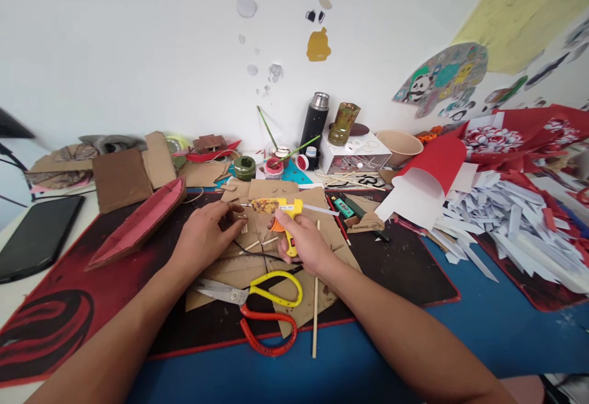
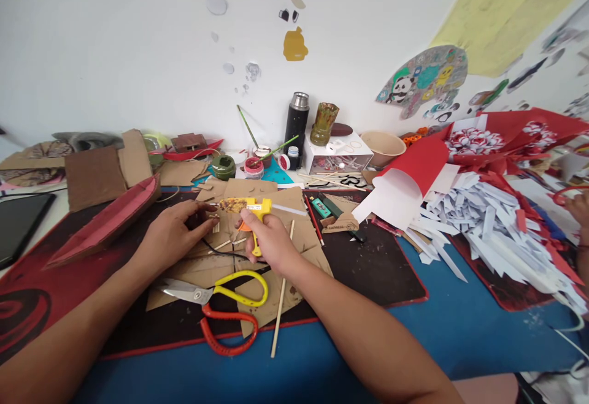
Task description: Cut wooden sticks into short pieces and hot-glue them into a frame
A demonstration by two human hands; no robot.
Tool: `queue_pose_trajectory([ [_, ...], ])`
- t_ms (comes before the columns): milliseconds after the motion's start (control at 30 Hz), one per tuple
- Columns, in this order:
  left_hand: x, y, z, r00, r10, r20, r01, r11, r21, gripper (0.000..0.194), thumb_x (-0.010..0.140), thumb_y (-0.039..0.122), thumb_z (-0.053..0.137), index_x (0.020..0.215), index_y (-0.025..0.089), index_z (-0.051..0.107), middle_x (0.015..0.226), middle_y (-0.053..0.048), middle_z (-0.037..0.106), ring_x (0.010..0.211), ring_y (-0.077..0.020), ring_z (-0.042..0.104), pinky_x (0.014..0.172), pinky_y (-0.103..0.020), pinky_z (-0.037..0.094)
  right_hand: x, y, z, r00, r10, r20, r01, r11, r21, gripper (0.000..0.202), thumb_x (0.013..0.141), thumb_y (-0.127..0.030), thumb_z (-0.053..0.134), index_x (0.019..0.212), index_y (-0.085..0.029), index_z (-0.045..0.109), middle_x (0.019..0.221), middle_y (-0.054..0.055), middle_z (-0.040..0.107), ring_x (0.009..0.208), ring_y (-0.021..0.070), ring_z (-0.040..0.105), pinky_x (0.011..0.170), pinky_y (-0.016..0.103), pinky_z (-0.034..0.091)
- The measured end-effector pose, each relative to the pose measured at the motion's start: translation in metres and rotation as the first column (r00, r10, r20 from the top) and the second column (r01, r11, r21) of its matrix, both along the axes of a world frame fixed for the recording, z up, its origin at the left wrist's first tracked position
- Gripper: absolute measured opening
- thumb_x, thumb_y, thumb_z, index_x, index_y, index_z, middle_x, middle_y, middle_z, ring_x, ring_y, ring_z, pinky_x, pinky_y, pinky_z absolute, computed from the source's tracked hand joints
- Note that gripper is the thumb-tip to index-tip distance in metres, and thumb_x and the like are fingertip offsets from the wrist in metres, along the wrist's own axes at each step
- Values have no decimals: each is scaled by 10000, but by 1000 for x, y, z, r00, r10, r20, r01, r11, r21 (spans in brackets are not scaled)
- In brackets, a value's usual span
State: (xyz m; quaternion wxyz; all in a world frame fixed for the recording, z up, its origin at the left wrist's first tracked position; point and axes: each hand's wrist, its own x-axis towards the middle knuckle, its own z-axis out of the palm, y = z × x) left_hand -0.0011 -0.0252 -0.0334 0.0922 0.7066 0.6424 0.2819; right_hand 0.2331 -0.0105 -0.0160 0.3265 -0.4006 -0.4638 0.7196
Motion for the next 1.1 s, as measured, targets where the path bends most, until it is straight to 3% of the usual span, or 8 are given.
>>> queue_pose_trajectory([
  [433,0,1,-7,999,-39,1,39,998,43,238,963,432,589,994,244,732,984,-61,767,891,-269,703,846,-399,515,1,2,-5,1000,23,8,-23,1000,18,604,881,-782,693,975,-186,671,442,-78,494,330,106,458,369,221,210],
  [700,3,0,-2,999,-7,-31,8,1000,23,216,952,438,578,917,249,677,864,-42,712,826,-261,660,747,-373,462,1,2,-8,999,30,28,-31,999,44,591,902,-777,670,938,-187,672,439,-71,515,333,110,472,387,229,265],
  [1100,1,2,-6,999,-20,-38,22,999,27,237,958,443,571,964,247,704,941,-68,747,886,-275,675,841,-405,510,1,0,-2,999,35,40,-36,999,28,610,867,-790,693,955,-186,687,443,-74,498,334,110,466,377,227,229],
])
